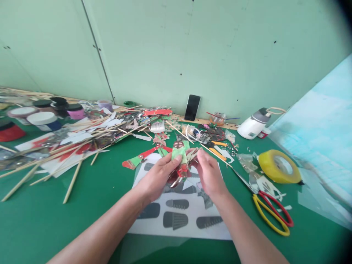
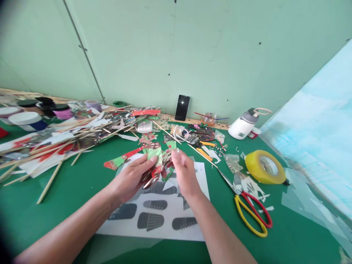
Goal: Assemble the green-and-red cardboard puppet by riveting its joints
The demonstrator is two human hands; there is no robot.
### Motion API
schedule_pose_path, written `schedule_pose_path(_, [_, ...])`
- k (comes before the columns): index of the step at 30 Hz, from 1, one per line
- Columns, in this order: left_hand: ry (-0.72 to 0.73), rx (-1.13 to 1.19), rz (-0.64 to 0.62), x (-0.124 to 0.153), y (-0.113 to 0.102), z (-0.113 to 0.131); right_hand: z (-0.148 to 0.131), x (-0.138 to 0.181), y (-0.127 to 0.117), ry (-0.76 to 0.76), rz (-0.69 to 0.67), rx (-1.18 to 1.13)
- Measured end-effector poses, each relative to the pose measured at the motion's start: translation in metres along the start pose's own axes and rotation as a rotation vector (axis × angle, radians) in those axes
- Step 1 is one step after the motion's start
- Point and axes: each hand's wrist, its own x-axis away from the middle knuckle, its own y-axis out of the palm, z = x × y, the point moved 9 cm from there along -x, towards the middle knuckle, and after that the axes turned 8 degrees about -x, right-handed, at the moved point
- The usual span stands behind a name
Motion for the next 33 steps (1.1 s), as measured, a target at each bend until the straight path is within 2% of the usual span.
schedule_pose_path(4, [-0.024,-0.017,-0.014,0.001,0.003,-0.003,-0.002,-0.001,0.003,0.104,-0.008,-0.205])
schedule_pose_path(9, [-0.034,-0.099,-0.102,0.002,0.015,-0.006,0.003,0.0,-0.003,0.189,0.037,-0.18])
schedule_pose_path(13, [-0.007,-0.147,-0.134,0.003,0.02,-0.004,0.004,0.0,-0.008,0.135,0.052,-0.068])
schedule_pose_path(15, [-0.039,-0.174,-0.15,0.002,0.02,-0.005,0.001,-0.002,-0.013,0.105,0.066,-0.051])
schedule_pose_path(18, [-0.133,-0.199,-0.158,0.001,0.016,-0.01,-0.016,-0.008,-0.032,-0.014,0.137,-0.053])
schedule_pose_path(20, [-0.165,-0.222,-0.112,-0.001,0.006,-0.01,-0.035,-0.012,-0.048,-0.118,0.168,-0.035])
schedule_pose_path(23, [-0.123,-0.229,-0.024,-0.003,-0.012,-0.003,-0.047,-0.02,-0.057,-0.11,0.06,0.083])
schedule_pose_path(28, [-0.069,-0.149,-0.153,-0.003,-0.016,0.002,-0.038,-0.021,-0.047,0.011,-0.182,0.363])
schedule_pose_path(33, [-0.124,-0.19,-0.195,-0.004,-0.017,-0.003,-0.039,-0.017,-0.041,-0.009,-0.216,0.419])
